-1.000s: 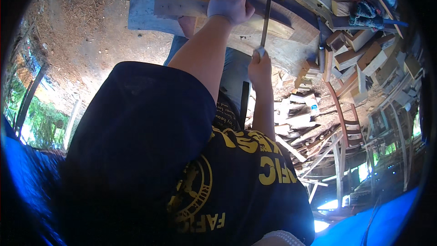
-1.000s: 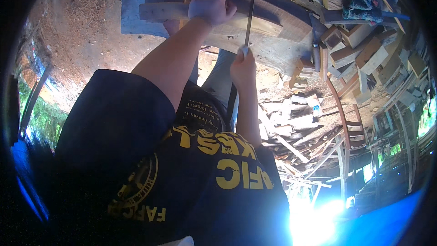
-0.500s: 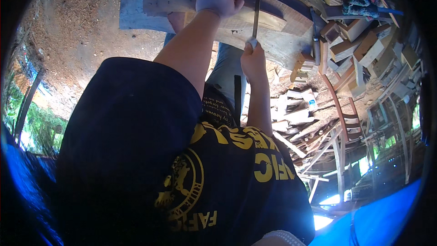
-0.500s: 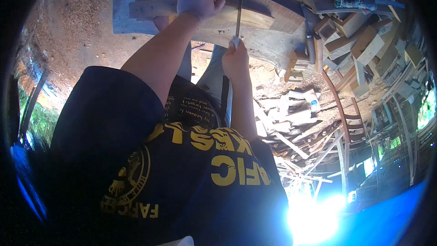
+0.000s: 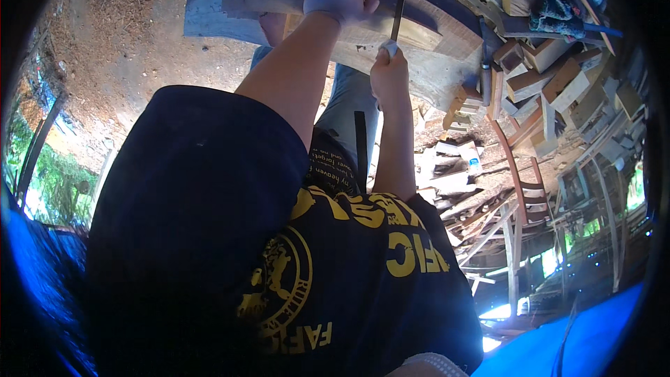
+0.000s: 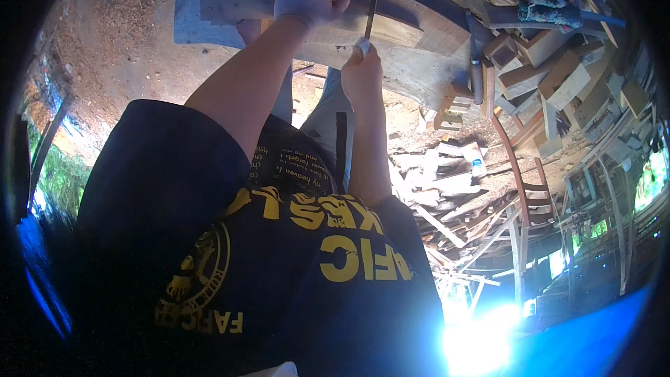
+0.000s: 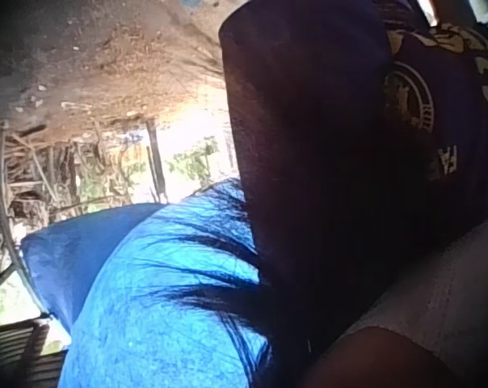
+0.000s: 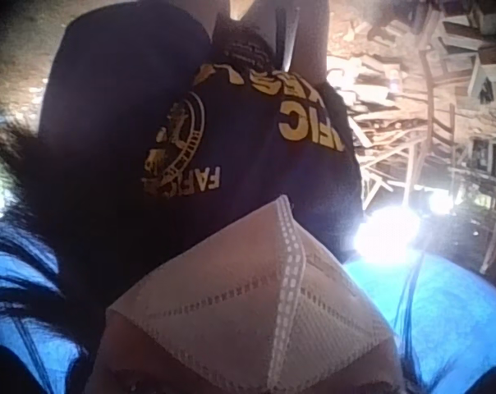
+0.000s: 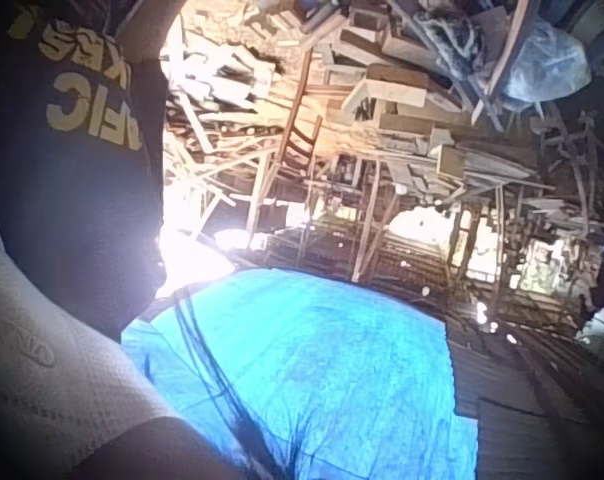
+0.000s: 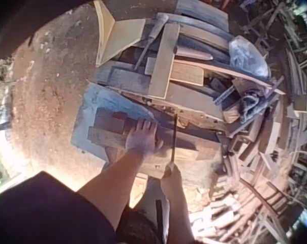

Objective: The recorder is using a hand saw to cut a wooden plank on a workbench.

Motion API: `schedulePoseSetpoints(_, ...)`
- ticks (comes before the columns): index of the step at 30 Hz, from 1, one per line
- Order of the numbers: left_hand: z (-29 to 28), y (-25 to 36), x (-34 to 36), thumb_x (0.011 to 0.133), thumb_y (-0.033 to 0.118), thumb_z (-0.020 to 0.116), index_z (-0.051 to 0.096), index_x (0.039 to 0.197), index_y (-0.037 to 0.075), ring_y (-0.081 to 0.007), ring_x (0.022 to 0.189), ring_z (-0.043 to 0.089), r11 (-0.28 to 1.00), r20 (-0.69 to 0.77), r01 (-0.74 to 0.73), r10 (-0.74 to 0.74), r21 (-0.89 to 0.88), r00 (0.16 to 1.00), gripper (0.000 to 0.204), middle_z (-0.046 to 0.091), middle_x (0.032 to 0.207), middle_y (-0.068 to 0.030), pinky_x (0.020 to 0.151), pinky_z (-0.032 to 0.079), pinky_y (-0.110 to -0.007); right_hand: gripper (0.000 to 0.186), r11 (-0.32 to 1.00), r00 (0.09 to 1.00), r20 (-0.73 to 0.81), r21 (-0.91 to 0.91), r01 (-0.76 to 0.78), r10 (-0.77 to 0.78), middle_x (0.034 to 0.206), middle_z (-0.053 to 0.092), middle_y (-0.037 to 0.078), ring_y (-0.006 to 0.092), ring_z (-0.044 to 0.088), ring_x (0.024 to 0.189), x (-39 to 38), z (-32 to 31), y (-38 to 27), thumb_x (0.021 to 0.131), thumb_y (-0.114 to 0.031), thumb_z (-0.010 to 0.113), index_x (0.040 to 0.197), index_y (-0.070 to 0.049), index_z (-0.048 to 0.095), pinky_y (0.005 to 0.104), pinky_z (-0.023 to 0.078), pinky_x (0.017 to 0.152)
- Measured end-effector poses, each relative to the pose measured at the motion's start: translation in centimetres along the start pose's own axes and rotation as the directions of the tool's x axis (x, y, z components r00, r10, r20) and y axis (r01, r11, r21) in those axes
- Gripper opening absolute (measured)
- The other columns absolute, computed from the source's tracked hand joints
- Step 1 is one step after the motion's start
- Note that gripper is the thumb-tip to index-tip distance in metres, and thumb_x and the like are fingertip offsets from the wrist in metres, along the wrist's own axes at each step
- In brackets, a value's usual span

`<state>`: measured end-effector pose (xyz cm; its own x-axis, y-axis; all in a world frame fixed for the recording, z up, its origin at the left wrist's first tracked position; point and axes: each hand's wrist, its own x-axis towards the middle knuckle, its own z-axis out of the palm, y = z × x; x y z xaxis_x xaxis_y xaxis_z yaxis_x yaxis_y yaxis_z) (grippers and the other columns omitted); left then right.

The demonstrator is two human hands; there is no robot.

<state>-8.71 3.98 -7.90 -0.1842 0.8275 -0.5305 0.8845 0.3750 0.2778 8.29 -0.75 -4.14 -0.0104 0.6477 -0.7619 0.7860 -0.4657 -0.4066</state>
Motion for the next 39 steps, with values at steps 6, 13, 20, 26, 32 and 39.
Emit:
schedulePoseSetpoints(6,2.0,-0.5,-0.1,0.075,0.042,0.056,0.054,0.119,0.014,-0.0272,0.121,0.048,0.997,-0.218,-0.012,0.029,0.078,0.975,0.052,0.051,0.125,-0.0096,0.09,0.047,-0.047,0.029,0.999,0.999,0.016,-0.008,-0.05,0.05,0.093,0.063,0.021,0.0297,0.063,0.088,-3.2,-0.2,1.7,0.095,-0.019,0.045,0.112,0.003,0.055,0.0377,0.047,0.077)
schedulePoseSetpoints(13,-0.6,-0.1,-0.1,0.074,0.041,0.057,0.049,0.124,0.004,-0.0323,0.121,0.044,0.999,-0.001,-0.022,0.022,-0.025,1.0,0.063,0.049,0.126,-0.018,0.092,0.043,-0.047,0.031,0.996,0.994,-0.072,-0.039,0.082,-0.084,0.094,0.063,0.021,0.0304,0.063,0.089,0.3,0.8,0.0,0.095,-0.019,0.045,0.113,0.003,0.055,0.0387,0.047,0.079)
schedulePoseSetpoints(20,2.0,-0.5,-0.3,0.077,0.042,0.056,0.054,0.12,0.015,-0.025,0.119,0.049,0.997,-0.22,0.018,-0.003,0.069,0.976,0.051,0.051,0.123,-0.009,0.089,0.048,-0.046,0.036,0.994,0.991,0.085,0.039,-0.106,0.103,0.118,0.057,0.027,0.04,0.053,0.114,-3.1,-0.2,0.2,0.095,-0.017,0.043,0.122,0.005,0.05,0.0419,0.043,0.095)
schedulePoseSetpoints(26,0.3,-0.1,-0.1,0.074,0.04,0.057,0.052,0.12,0.003,-0.0319,0.121,0.044,0.999,-0.121,-0.047,0.045,-0.012,0.992,0.06,0.05,0.125,-0.0173,0.092,0.043,-0.048,0.036,0.983,0.991,0.063,0.128,-0.128,0.12,0.113,0.059,0.029,0.0416,0.055,0.111,0.5,0.2,-0.6,0.094,-0.018,0.044,0.119,0.005,0.053,0.0411,0.044,0.092)
schedulePoseSetpoints(32,-0.2,-0.6,-0.4,0.074,0.04,0.056,0.05,0.124,0.003,-0.0325,0.122,0.043,1.0,-0.037,-0.021,0.02,-0.018,0.999,0.062,0.048,0.127,-0.018,0.093,0.043,-0.048,0.034,0.975,0.966,0.191,0.102,-0.196,0.174,0.095,0.063,0.025,0.0373,0.063,0.092,-1.9,-1.0,1.1,0.095,-0.02,0.043,0.113,0.006,0.053,0.0422,0.048,0.079)
schedulePoseSetpoints(39,2.2,-0.3,0.1,0.076,0.04,0.055,0.056,0.119,0.013,-0.025,0.119,0.049,0.999,-0.222,-0.018,0.027,0.042,0.975,0.05,0.052,0.122,-0.0091,0.088,0.049,-0.046,0.035,0.979,0.981,0.09,0.095,-0.178,0.169,0.096,0.063,0.026,0.0367,0.063,0.091,-0.1,-0.1,0.0,0.096,-0.022,0.04,0.117,0.005,0.051,0.0417,0.049,0.077)
